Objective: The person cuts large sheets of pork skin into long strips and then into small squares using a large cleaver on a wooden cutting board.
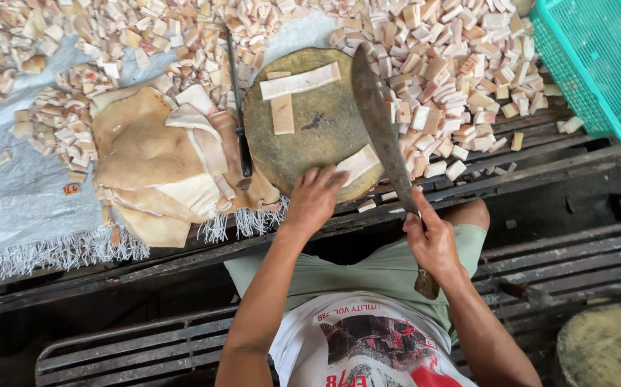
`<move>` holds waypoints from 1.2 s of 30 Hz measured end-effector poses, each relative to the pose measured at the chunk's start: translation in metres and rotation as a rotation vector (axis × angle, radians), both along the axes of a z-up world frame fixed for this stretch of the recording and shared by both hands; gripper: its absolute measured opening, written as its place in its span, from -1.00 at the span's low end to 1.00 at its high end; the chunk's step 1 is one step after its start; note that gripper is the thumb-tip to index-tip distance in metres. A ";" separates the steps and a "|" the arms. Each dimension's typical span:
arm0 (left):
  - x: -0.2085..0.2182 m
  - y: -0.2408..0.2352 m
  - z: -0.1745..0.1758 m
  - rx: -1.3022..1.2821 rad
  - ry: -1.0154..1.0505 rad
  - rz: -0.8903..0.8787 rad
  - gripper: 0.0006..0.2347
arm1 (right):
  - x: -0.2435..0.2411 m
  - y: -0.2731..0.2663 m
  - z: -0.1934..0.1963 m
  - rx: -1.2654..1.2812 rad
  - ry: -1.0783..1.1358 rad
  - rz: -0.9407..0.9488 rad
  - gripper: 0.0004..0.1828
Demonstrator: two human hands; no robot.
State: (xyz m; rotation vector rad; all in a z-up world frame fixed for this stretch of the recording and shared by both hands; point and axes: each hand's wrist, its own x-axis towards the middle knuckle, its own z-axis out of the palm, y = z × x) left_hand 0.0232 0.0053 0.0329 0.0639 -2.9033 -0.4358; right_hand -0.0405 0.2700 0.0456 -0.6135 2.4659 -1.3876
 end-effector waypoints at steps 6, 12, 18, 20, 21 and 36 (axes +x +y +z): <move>0.013 -0.015 -0.005 0.080 -0.155 -0.058 -0.63 | 0.003 0.017 0.025 -0.029 0.315 0.100 -0.33; 0.025 -0.009 -0.005 0.104 -0.032 -0.050 -0.59 | 0.012 0.029 0.032 -0.093 0.742 0.030 -0.32; 0.035 -0.008 -0.009 0.121 -0.045 -0.005 -0.62 | 0.015 0.013 0.005 0.447 0.393 0.238 -0.25; 0.032 -0.007 -0.011 0.123 0.017 0.004 -0.63 | 0.009 0.017 0.009 0.293 0.416 0.192 -0.26; 0.034 -0.004 -0.013 0.133 0.041 0.015 -0.63 | 0.008 0.022 0.011 0.222 0.419 0.176 -0.26; 0.039 -0.004 -0.006 0.171 0.060 0.065 -0.65 | 0.011 -0.001 0.024 0.138 0.471 0.226 -0.35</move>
